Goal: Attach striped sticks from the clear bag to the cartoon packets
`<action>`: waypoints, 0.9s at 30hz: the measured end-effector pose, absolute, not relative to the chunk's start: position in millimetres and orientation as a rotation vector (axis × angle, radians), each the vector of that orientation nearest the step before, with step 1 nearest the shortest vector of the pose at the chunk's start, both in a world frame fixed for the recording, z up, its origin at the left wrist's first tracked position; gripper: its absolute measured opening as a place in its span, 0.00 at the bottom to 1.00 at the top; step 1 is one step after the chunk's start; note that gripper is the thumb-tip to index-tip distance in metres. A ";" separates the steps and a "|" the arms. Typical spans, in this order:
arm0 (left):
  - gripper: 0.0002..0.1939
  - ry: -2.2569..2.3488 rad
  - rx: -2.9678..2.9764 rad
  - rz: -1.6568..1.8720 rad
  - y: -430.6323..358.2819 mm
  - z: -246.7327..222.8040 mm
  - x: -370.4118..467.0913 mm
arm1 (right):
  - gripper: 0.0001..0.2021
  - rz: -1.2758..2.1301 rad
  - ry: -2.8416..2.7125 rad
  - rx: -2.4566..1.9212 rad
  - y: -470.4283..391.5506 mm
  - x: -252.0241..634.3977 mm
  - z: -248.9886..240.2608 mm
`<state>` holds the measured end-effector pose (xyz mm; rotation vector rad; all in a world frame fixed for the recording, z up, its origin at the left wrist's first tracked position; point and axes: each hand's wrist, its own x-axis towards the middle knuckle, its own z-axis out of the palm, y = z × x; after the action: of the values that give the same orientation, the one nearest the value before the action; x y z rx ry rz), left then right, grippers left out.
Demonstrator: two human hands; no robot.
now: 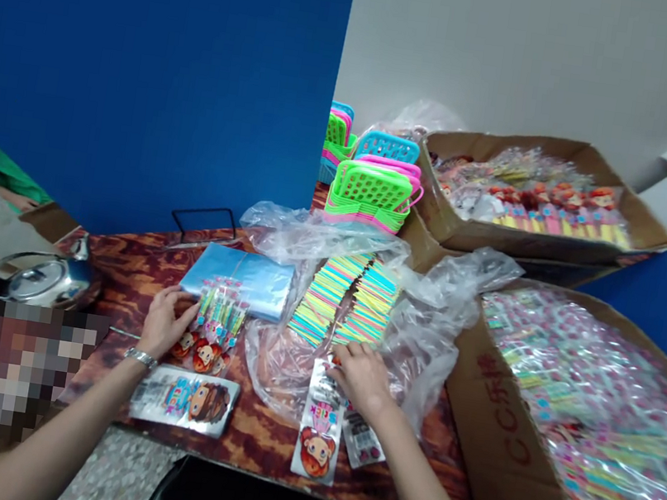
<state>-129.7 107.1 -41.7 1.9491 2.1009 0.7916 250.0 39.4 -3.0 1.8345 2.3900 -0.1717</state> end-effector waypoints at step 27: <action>0.17 1.142 1.641 0.805 15.2 -11.9 47.3 | 0.13 -0.515 2.875 1.830 32.7 244.1 30.1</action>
<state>47.3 15.2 -11.9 1.6412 1.1421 0.8052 244.1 32.7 30.1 1.8299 2.8754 -0.5150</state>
